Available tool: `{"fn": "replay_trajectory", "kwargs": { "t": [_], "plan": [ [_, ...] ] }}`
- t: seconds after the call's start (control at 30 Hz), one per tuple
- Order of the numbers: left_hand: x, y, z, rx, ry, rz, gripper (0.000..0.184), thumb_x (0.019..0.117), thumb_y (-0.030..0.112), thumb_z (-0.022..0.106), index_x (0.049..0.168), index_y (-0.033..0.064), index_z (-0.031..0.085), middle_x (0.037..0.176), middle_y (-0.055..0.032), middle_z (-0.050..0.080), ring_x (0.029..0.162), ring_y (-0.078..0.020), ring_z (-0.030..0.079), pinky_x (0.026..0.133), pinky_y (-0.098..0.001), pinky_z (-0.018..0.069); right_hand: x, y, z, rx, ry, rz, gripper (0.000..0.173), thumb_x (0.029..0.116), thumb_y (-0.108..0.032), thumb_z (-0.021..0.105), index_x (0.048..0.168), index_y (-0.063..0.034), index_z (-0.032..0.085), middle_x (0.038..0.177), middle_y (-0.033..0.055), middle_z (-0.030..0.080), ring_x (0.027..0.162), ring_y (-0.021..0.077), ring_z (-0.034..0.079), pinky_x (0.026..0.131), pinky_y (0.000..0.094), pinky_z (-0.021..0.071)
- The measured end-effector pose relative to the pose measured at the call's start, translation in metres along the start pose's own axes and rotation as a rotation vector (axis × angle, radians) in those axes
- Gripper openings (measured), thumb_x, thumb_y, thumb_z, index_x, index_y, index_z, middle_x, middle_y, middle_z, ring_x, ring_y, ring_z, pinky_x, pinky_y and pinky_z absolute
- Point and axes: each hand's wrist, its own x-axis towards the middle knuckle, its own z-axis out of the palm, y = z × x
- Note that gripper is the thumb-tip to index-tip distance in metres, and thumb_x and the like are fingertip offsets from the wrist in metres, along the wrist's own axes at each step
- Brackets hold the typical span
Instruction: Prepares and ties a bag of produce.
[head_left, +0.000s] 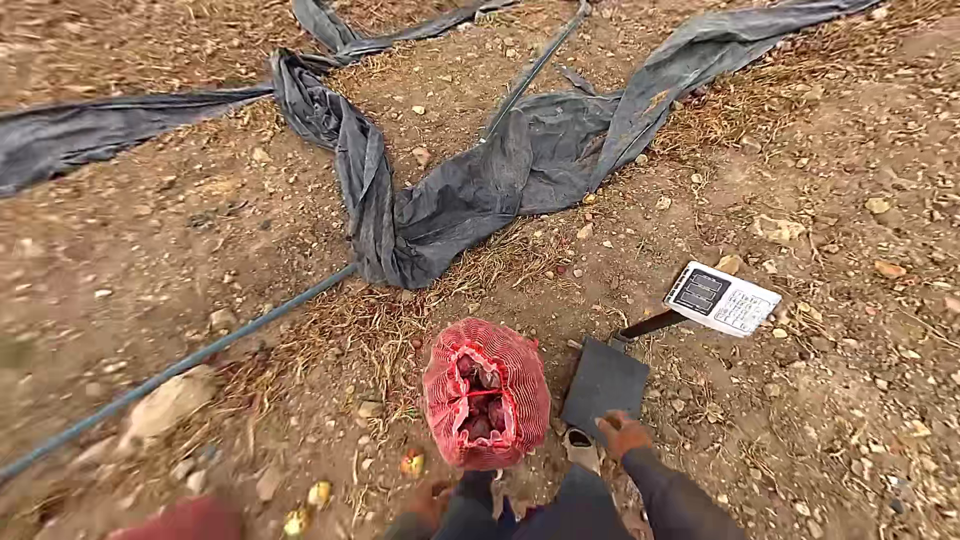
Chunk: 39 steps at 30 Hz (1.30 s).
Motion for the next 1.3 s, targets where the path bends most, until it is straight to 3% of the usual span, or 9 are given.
{"fn": "replay_trajectory", "kwargs": {
  "t": [0.27,0.43,0.6,0.7,0.8,0.93,1.03,1.17,1.3],
  "plan": [
    [0.118,0.079,-0.099,0.466,-0.031,0.237,0.055,0.1005,0.036,0.061,0.15,0.0133,0.053,0.153,-0.0115,0.053,0.144,-0.0309,0.048,0.117,-0.0557,0.0407,0.024,-0.207,0.135,-0.834,-0.387,-0.544,0.063,0.099,-0.037,0.064,0.152,-0.0078,0.047,0.157,0.0165,0.047,0.151,0.0332,0.037,0.122,0.0554,0.0318],
    [0.18,0.074,-0.078,0.767,-0.153,0.502,0.042,0.0995,0.018,0.061,0.139,0.0043,0.062,0.149,-0.0142,0.057,0.149,-0.0359,0.039,0.124,-0.0621,0.0235,0.052,-0.184,0.169,-1.167,-0.475,-0.643,0.06,0.0907,-0.023,0.069,0.146,-0.0058,0.054,0.157,0.0171,0.046,0.151,0.0389,0.034,0.118,0.0636,0.0304],
    [0.172,0.082,-0.086,0.882,-0.298,0.412,0.031,0.0999,0.022,0.063,0.122,0.0007,0.07,0.126,-0.0204,0.069,0.126,-0.0385,0.061,0.12,-0.0602,0.0315,0.055,-0.209,0.167,-1.137,-0.47,-0.689,0.046,0.0926,-0.023,0.069,0.134,-0.0063,0.061,0.143,0.0156,0.059,0.134,0.0351,0.054,0.113,0.0569,0.0401],
    [0.17,0.079,-0.103,0.923,-0.333,0.38,0.041,0.0989,0.036,0.066,0.12,0.0005,0.071,0.127,-0.0217,0.068,0.123,-0.0409,0.062,0.112,-0.0645,0.0387,0.065,-0.22,0.156,-1.179,-0.499,-0.738,0.047,0.0965,-0.015,0.064,0.143,-0.0122,0.057,0.136,0.0189,0.061,0.129,0.0394,0.057,0.108,0.0574,0.0452],
    [0.17,0.083,-0.113,0.926,-0.351,0.353,0.04,0.0948,0.022,0.07,0.13,0.0034,0.067,0.14,-0.0201,0.061,0.131,-0.0412,0.057,0.108,-0.0686,0.0408,0.067,-0.225,0.157,-1.221,-0.502,-0.738,0.034,0.1007,-0.011,0.057,0.134,-0.0088,0.063,0.138,0.0187,0.058,0.129,0.0407,0.055,0.105,0.0576,0.0479],
    [0.184,0.069,-0.114,0.835,-0.278,0.421,0.055,0.0886,0.007,0.071,0.141,0.0191,0.061,0.133,-0.0157,0.067,0.124,-0.0401,0.063,0.103,-0.0682,0.0465,0.071,-0.217,0.152,-1.27,-0.429,-0.982,0.022,0.0924,-0.02,0.066,0.108,-0.0085,0.076,0.138,0.0081,0.061,0.136,0.0308,0.049,0.113,0.0523,0.0406],
    [0.183,0.079,-0.102,0.883,-0.291,0.401,0.054,0.0858,0.017,0.078,0.137,0.012,0.064,0.132,-0.0199,0.067,0.123,-0.043,0.062,0.102,-0.0709,0.0454,0.068,-0.223,0.15,-1.391,-0.565,-1.035,0.023,0.0922,-0.024,0.065,0.102,-0.0064,0.077,0.118,0.0092,0.072,0.134,0.0306,0.053,0.12,0.048,0.0313],
    [0.124,0.141,-0.105,1.023,-0.432,0.093,0.044,0.1079,0.023,0.053,0.145,-0.0015,0.054,0.154,-0.0221,0.049,0.146,-0.0395,0.043,0.121,-0.0625,0.027,0.058,-0.235,0.154,-1.433,-0.678,-0.838,0.026,0.098,-0.022,0.06,0.102,-0.0005,0.074,0.11,0.0164,0.072,0.116,0.0357,0.064,0.112,0.053,0.0412],
    [0.138,0.086,-0.077,0.959,-0.309,0.286,0.047,0.1057,0.037,0.052,0.121,-0.0035,0.069,0.129,-0.0258,0.066,0.129,-0.0439,0.058,0.114,-0.0671,0.0358,0.044,-0.23,0.183,-1.339,-0.598,-0.524,0.053,0.1067,-0.043,0.045,0.118,0.0027,0.069,0.125,0.0236,0.068,0.124,0.0421,0.061,0.114,0.0617,0.0364]
  ]
}}
